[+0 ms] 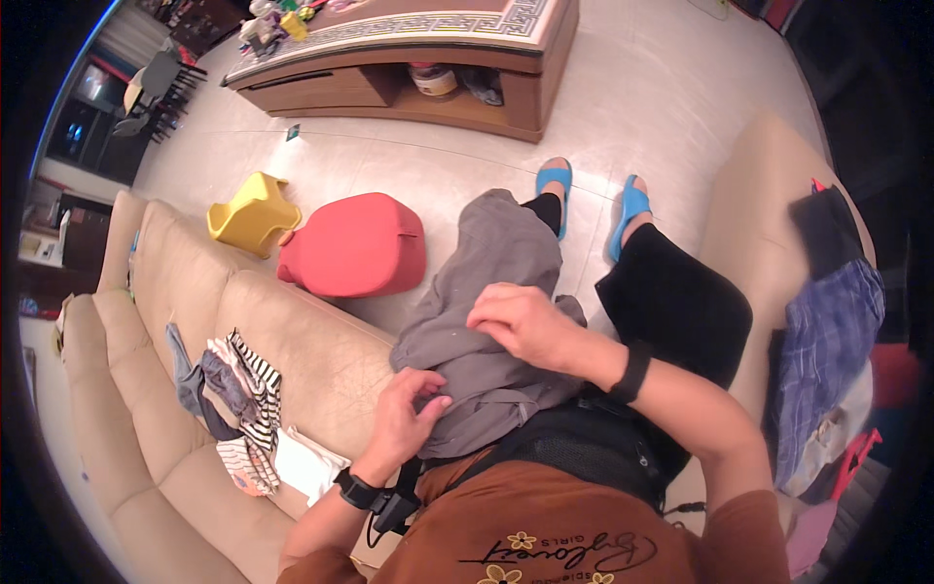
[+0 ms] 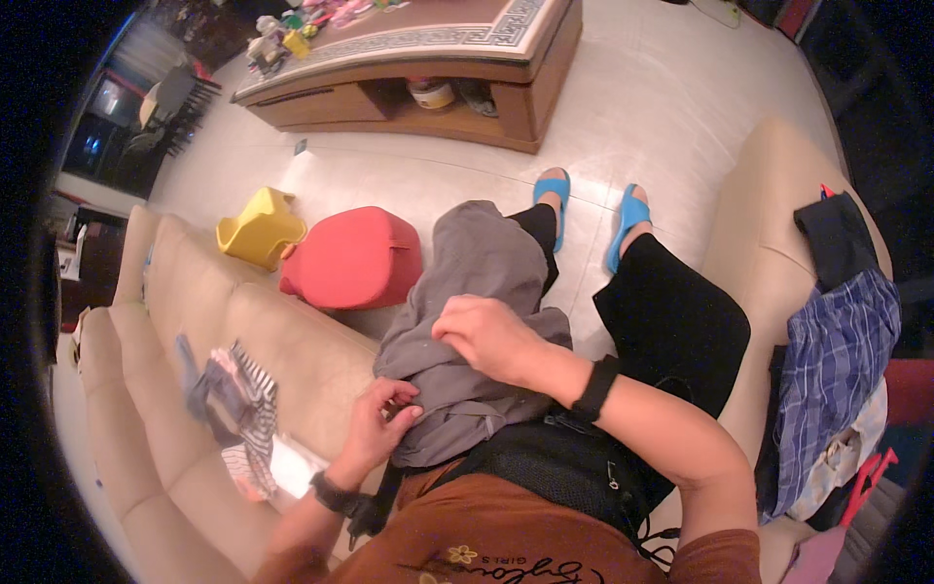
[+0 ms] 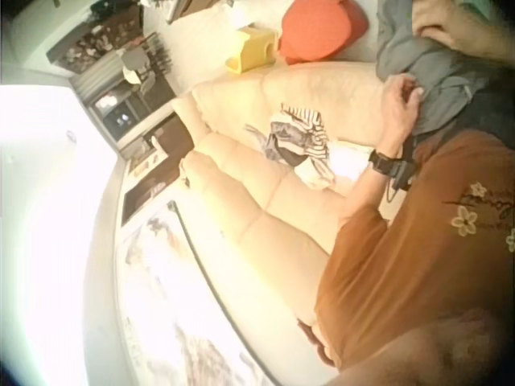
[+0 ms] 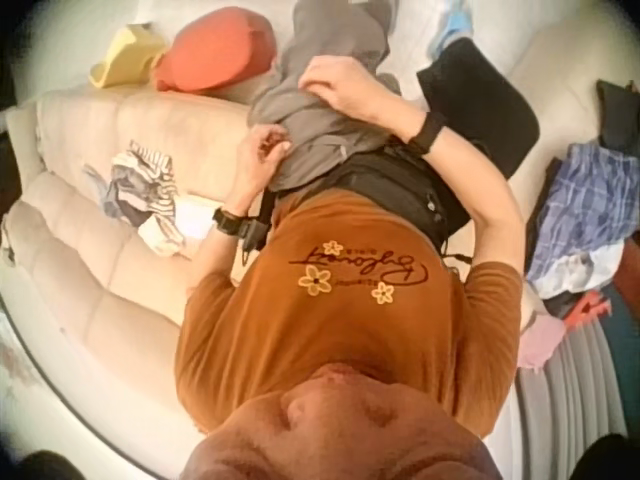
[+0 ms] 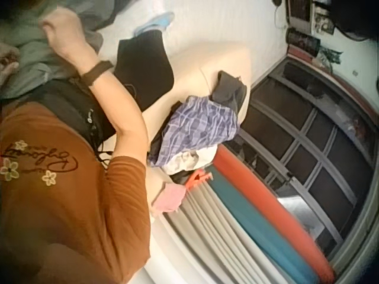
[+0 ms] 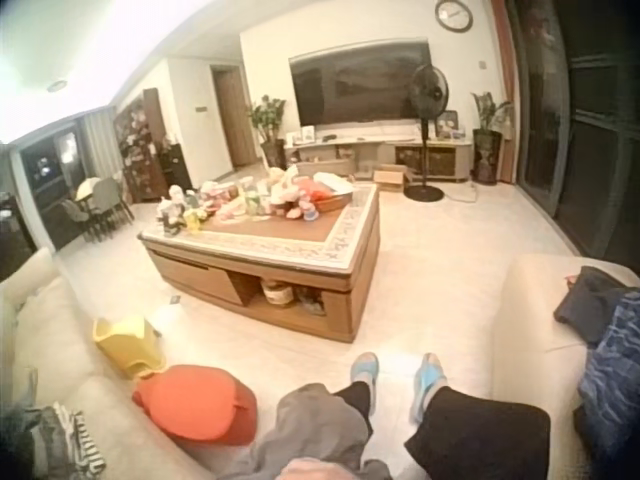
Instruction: The person picks up several garments from a couch one at a time, smoothing and folding a pair of gray shorts, a plaid shirt, and other clothing items before placing them in a stack on the couch.
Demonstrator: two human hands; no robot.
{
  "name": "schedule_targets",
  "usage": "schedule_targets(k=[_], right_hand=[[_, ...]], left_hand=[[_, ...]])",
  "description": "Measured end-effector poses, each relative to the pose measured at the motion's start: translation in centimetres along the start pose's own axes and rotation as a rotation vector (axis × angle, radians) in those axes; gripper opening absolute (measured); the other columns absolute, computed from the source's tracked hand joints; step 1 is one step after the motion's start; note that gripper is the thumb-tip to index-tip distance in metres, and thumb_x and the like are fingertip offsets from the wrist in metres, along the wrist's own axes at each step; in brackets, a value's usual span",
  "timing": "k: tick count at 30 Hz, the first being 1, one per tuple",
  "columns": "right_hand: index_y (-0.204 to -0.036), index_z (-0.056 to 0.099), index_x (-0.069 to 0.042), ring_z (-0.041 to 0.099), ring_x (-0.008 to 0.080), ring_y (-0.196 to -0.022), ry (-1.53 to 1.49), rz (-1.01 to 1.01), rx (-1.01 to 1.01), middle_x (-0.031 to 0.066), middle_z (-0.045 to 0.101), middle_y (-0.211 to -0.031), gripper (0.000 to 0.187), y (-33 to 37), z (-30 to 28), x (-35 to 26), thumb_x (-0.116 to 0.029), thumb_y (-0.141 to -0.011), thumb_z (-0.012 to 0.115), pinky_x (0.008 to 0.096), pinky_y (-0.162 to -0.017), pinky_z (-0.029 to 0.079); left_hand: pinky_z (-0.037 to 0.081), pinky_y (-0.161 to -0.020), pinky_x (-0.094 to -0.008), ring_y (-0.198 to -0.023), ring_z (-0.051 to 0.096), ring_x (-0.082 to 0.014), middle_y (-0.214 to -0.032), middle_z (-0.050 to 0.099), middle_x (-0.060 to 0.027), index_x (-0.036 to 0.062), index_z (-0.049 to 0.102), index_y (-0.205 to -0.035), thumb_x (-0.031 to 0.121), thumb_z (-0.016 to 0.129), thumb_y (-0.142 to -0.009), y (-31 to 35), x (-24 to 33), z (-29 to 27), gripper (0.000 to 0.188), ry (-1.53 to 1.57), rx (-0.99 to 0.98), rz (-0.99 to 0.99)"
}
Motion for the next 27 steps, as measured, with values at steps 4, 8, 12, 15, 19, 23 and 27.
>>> schedule_targets(k=[4,8,12,15,19,23,27], right_hand=[[-0.083,0.061,-0.004,0.054,0.0315,-0.090,0.276,0.067,-0.217,0.0130,0.052,-0.092,0.008,-0.9,3.5,0.5,-0.005,-0.076,0.065,0.0409,-0.075,0.047],[-0.088,0.060,-0.005,0.055,0.0287,-0.086,0.420,0.046,-0.227,0.0096,0.051,-0.085,0.013,-1.0,4.3,0.9,-0.004,-0.076,0.066,0.0378,-0.071,0.046],[-0.087,0.059,-0.005,0.055,0.0294,-0.089,0.111,0.268,-0.088,0.0098,0.054,-0.091,0.011,-0.1,0.1,2.9,-0.006,-0.078,0.064,0.0373,-0.072,0.046],[-0.092,0.060,-0.005,0.052,0.0317,-0.101,0.264,0.174,0.069,0.0121,0.054,-0.107,0.015,-3.4,-2.8,3.2,-0.010,-0.078,0.065,0.0375,-0.080,0.046],[-0.098,0.061,-0.003,0.046,0.0344,-0.114,0.870,0.005,0.174,0.0148,0.048,-0.127,0.026,-7.1,-4.1,4.3,-0.017,-0.077,0.069,0.0379,-0.091,0.042],[-0.086,0.057,0.001,0.056,0.0345,-0.089,0.641,0.233,-0.124,0.0138,0.061,-0.092,0.029,-7.2,-5.2,8.6,-0.022,-0.076,0.071,0.0440,-0.077,0.044],[-0.075,0.055,-0.005,0.051,0.0310,-0.062,0.743,-0.237,0.237,0.0099,0.052,-0.068,0.022,-5.8,-3.4,-2.6,-0.018,-0.075,0.072,0.0398,-0.059,0.041]], left_hand=[[0.048,-0.066,-0.0303,-0.078,0.058,-0.0206,-0.088,0.056,-0.0084,0.0041,0.059,-0.101,0.006,0.077,-0.070,-0.1,-0.7,0.0,0.036,-0.005,0.099,-0.083],[0.047,-0.067,-0.0306,-0.083,0.055,-0.0213,-0.107,0.052,-0.0145,0.0010,0.039,-0.130,0.017,0.078,-0.074,-1.0,-7.9,-0.2,0.070,0.032,0.316,-0.103],[0.049,-0.069,-0.0292,-0.087,0.056,-0.0183,-0.116,0.051,-0.0186,-0.0026,0.021,-0.142,0.029,0.075,-0.080,-3.0,-7.6,-0.9,0.089,0.436,0.248,-0.454],[0.053,-0.072,-0.0302,-0.091,0.062,-0.0196,-0.111,0.059,-0.0179,-0.0025,0.031,-0.139,0.024,0.075,-0.080,-3.8,-9.3,0.2,0.078,0.600,0.117,-0.715],[0.054,-0.077,-0.0312,-0.088,0.064,-0.0172,-0.103,0.065,-0.0132,-0.0025,0.057,-0.114,0.004,0.067,-0.083,-3.8,-7.6,2.4,0.033,1.026,-0.069,-0.604],[0.052,-0.083,-0.0310,-0.093,0.063,-0.0160,-0.105,0.065,-0.0104,-0.0014,0.056,-0.115,0.001,0.064,-0.084,-4.1,-4.6,-0.3,0.032,1.134,0.110,-0.305],[0.050,-0.085,-0.0307,-0.096,0.062,-0.0153,-0.108,0.064,-0.0084,-0.0004,0.053,-0.118,0.001,0.063,-0.085,-3.6,-3.2,-1.6,0.035,1.207,0.219,-0.264]])
Point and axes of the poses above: each hand's wrist, its own y-axis away from the middle knuckle, its own z-axis out of the palm, x = y × z, the point moved 7 cm from there along -y, towards the middle knuckle
